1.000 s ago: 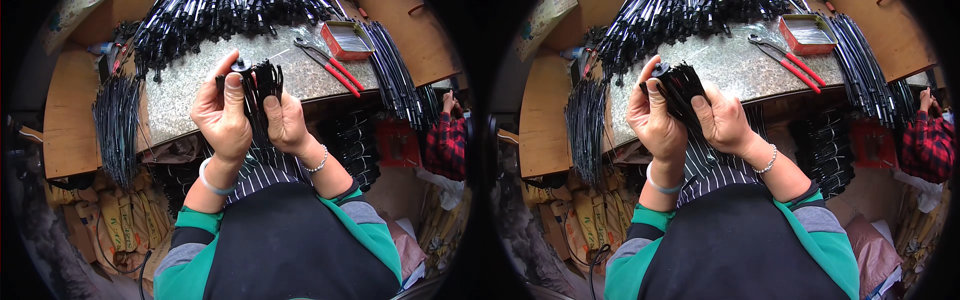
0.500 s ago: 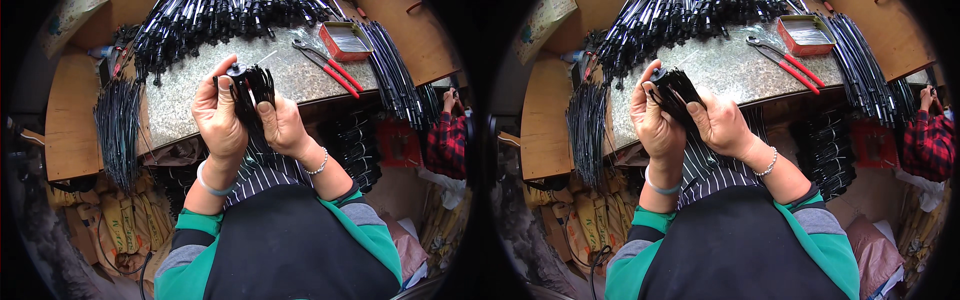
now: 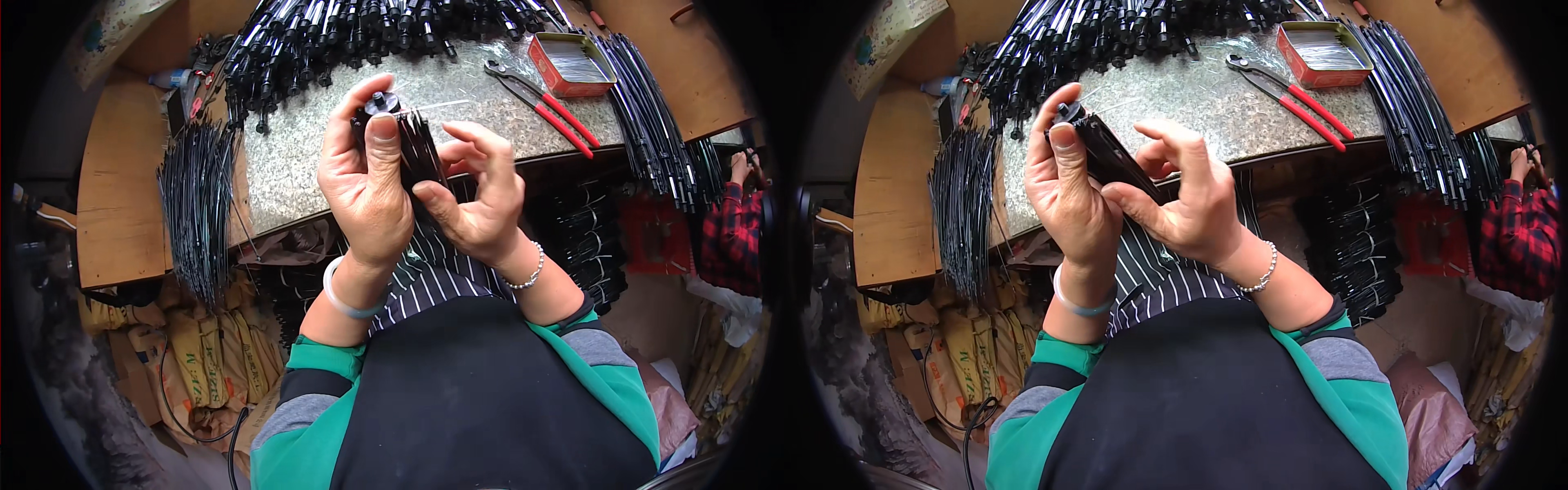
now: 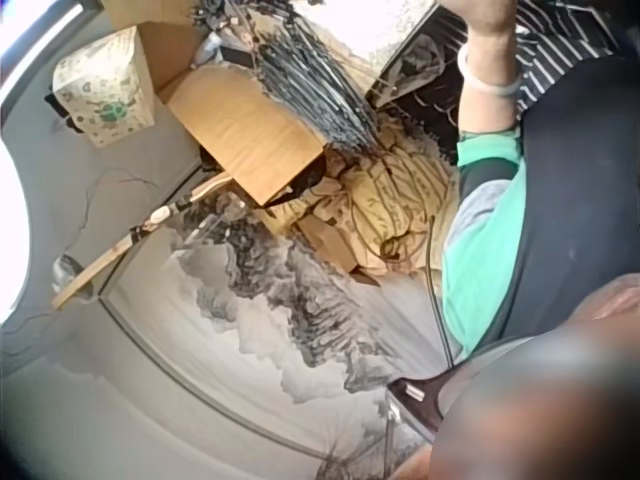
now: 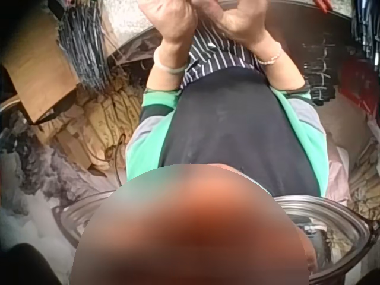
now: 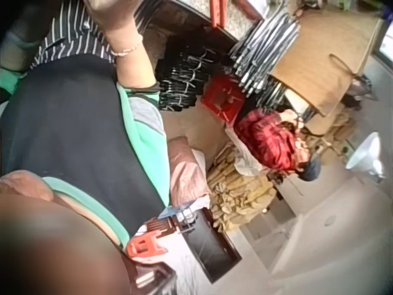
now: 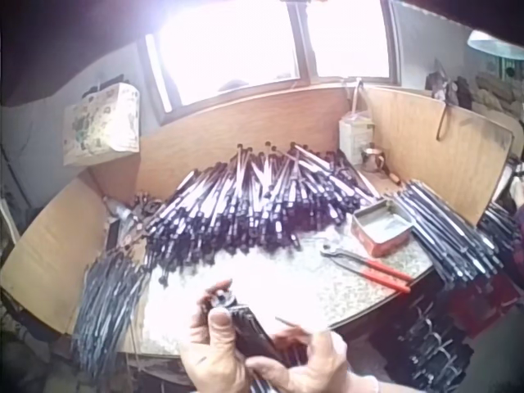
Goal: Assembling bundles of black rods into a central hub component using pliers.
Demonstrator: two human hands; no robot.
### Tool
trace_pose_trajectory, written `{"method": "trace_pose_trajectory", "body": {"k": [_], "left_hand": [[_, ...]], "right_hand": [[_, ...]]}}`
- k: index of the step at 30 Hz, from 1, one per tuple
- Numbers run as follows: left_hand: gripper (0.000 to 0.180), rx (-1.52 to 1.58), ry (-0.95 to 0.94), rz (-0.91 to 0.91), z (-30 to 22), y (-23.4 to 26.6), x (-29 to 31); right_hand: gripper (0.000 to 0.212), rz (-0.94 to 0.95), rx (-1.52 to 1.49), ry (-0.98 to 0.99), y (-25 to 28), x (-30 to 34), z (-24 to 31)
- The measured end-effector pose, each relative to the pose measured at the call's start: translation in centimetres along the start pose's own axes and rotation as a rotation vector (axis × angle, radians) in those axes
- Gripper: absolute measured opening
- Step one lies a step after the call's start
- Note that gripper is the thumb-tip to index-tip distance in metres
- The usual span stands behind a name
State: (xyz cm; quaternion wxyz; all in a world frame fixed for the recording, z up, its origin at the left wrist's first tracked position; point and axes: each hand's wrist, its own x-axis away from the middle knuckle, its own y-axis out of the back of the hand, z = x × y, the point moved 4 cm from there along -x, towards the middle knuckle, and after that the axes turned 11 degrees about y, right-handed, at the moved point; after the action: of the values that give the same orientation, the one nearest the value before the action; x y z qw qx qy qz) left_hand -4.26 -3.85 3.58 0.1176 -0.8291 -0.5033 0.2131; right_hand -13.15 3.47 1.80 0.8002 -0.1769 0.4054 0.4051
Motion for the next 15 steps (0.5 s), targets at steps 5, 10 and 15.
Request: {"method": "trace_pose_trajectory", "body": {"k": [5, 10, 15], "left_hand": [[0.031, -0.009, -0.116, -0.063, 0.07, 0.09, 0.1], [0.032, -0.006, -0.096, 0.001, 0.4, 0.16, 0.49], [0.032, 0.003, -0.087, 0.038, 0.31, -0.13, 0.7]], "right_hand": [[0.018, 0.02, 0.125, 0.198, 0.28, -0.25, 0.66], [0.017, 0.017, 0.149, 0.098, 0.2, 0.08, 0.55], [0.014, 0.021, 0.038, -0.021, 0.41, -0.02, 0.38]]}}
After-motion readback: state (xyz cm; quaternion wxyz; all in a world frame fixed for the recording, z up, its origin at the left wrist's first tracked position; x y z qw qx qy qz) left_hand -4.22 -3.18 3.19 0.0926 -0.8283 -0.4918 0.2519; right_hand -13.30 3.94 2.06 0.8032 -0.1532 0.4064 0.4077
